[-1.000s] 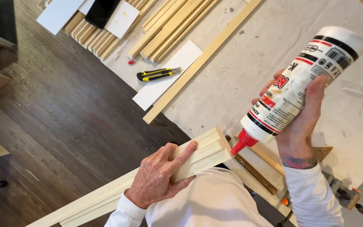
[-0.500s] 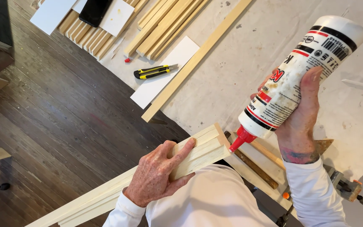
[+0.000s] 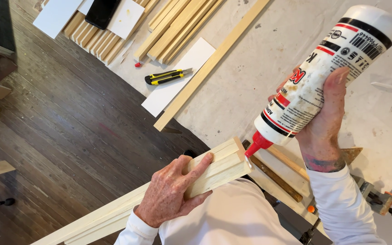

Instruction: The person applies wood glue to the edges of thin wooden strips, spreads it with a finger, and joins them into a corner joint. They use clamps and a square to hold the joint at 90 degrees, then insert a dowel and tap it in with a hammer. The person repeats the process for another joint and uses a utility knife to trim excess material.

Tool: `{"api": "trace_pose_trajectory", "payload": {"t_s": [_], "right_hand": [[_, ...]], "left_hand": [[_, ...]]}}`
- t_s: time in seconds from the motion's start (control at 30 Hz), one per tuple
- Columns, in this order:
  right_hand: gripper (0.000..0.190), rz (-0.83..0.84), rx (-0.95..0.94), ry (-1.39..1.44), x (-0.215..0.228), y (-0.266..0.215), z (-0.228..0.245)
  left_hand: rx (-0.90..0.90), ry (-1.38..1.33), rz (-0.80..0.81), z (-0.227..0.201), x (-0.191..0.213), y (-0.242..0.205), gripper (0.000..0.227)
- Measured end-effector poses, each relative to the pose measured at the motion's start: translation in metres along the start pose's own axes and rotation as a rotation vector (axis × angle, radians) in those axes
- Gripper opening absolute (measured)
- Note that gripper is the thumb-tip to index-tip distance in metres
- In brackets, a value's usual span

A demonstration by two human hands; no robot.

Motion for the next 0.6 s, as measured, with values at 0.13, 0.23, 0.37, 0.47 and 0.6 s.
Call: {"api": "trace_pose_trajectory", "payload": {"t_s": [0.13, 0.23, 0.37, 0.47, 0.6], "right_hand": [[0.073, 0.032, 0.059, -0.055, -0.001, 0.002, 0.003], [0.072, 0.034, 0.055, 0.004, 0.001, 0.006, 0.001], [0.073, 0.052, 0.088, -0.044, -0.004, 0.007, 0.005], [0.074, 0.065, 0.087, -0.075, -0.008, 0.008, 0.006], [0.068, 0.231, 0.255, -0.048, 0.032, 0.023, -0.014]], "left_hand": [[0.012, 0.005, 0.014, 0.000, -0.002, -0.001, 0.066], [0.008, -0.002, 0.012, -0.002, -0.003, -0.001, 0.064], [0.004, 0.009, 0.019, -0.004, -0.005, -0.001, 0.066], [0.003, 0.009, 0.030, -0.005, -0.005, 0.001, 0.066], [-0.004, 0.006, 0.038, -0.005, -0.007, 0.003, 0.065]]}}
Point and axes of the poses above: each hand's wrist, its own y-axis towards the middle knuckle, its own x-axis out of the back of the hand, z = x × y, the point moved 7 cm from there along y, towards the middle knuckle, and after that the axes turned 5 degrees about z, right-handed, at the moved point
